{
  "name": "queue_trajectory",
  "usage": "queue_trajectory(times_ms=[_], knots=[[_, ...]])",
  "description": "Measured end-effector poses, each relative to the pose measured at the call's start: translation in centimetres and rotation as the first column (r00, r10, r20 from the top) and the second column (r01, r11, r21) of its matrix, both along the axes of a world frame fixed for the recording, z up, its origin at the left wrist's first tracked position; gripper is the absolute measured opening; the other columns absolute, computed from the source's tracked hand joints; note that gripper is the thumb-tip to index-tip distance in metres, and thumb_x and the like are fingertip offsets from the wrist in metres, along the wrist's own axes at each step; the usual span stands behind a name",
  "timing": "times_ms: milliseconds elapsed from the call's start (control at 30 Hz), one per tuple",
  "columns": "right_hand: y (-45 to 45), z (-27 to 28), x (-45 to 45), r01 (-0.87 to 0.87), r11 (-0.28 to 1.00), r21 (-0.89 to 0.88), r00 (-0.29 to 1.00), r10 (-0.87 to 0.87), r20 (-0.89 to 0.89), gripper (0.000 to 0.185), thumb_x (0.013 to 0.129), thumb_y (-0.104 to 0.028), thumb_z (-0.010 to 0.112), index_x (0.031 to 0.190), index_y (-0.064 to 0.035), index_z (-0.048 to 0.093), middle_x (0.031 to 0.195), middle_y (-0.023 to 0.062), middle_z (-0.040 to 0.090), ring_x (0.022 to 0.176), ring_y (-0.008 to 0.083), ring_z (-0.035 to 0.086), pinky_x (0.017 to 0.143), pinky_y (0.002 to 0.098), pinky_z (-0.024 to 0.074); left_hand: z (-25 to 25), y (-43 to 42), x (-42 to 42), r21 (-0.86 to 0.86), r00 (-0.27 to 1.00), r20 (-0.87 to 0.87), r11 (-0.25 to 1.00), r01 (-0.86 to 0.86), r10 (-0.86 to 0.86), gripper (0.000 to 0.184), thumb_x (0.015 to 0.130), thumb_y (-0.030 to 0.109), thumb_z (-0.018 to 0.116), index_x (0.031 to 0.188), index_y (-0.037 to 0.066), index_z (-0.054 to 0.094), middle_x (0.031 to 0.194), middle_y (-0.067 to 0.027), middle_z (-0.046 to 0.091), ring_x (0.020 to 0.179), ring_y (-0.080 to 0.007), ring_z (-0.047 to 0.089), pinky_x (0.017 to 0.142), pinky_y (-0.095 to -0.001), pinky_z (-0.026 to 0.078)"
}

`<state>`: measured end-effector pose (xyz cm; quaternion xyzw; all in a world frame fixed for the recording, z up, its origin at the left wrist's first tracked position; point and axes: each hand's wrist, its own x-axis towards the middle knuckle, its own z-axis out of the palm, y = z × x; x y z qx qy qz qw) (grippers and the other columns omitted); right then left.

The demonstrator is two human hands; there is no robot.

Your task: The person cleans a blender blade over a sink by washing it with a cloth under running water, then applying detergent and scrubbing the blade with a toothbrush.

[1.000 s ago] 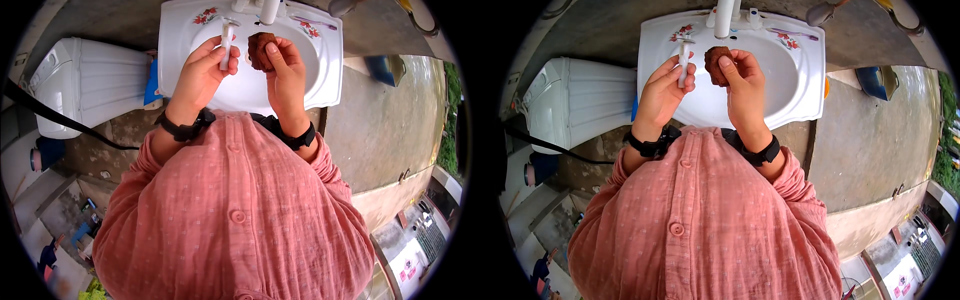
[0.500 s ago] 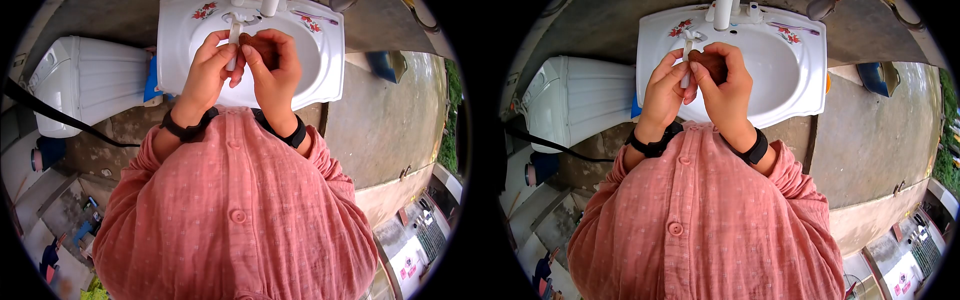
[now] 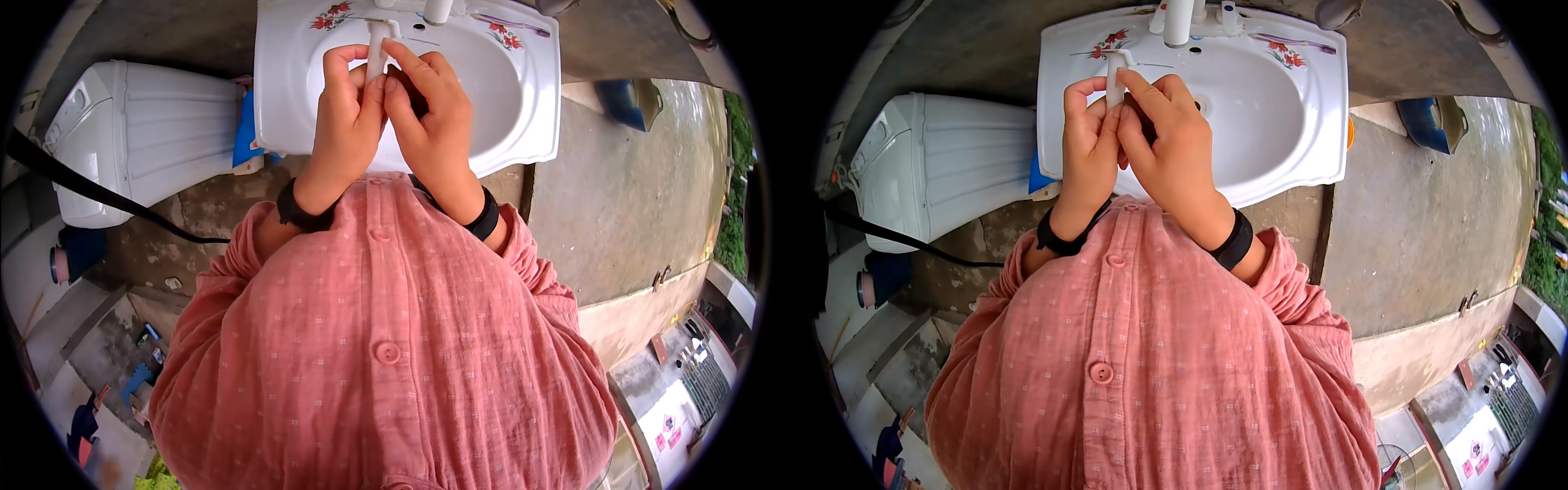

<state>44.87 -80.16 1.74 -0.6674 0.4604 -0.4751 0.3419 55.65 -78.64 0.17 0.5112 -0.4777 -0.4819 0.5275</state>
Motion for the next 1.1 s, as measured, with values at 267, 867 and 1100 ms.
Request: queue_trajectory(times_ms=[267, 867, 1100], knots=[[-0.2, 0.7, -0.5, -0.544, 0.69, 0.478, 0.624, -0.049, 0.78, 0.039, 0.077, 0.0, 0.05, 0.115, -0.003, 0.049, 0.067, -0.002, 0.047, 0.051, 0.0048, 0.036, 0.047, 0.0206, 0.0286, -1.7, -0.9, 0.7, -0.326, 0.938, 0.311, 0.944, -0.048, 0.154, 0.019, 0.09, 0.003, 0.044, 0.108, 0.001, 0.039, 0.078, -0.0062, 0.057, 0.065, -0.0087, 0.053, 0.055, -0.0206, 0.044], [-0.1, -0.4, -0.3, -0.42, 0.763, 0.492, 0.667, -0.109, 0.737, 0.017, 0.083, -0.01, 0.055, 0.093, -0.0071, 0.042, 0.072, 0.0009, 0.05, 0.056, 0.0077, 0.04, 0.052, 0.0205, 0.032, -0.2, -1.0, 1.5, 0.146, 0.973, -0.228, 0.989, 0.021, 0.013, 0.024, 0.092, 0.015, 0.04, 0.107, -0.001, 0.049, 0.064, 0.0013, 0.047, 0.051, -0.0046, 0.037, 0.044, -0.0199, 0.033], [0.1, -0.9, -0.5, -0.183, 0.95, 0.251, 0.802, -0.003, 0.597, 0.032, 0.079, 0.001, 0.057, 0.108, 0.0001, 0.042, 0.088, 0.007, 0.055, 0.075, 0.0113, 0.054, 0.066, 0.0237, 0.0443, 0.5, -1.1, 1.0, 0.153, 0.955, -0.287, 0.988, -0.037, 0.08, 0.025, 0.091, 0.014, 0.042, 0.109, -0.003, 0.046, 0.08, -0.0046, 0.049, 0.053, -0.0086, 0.041, 0.044, -0.0233, 0.038]])
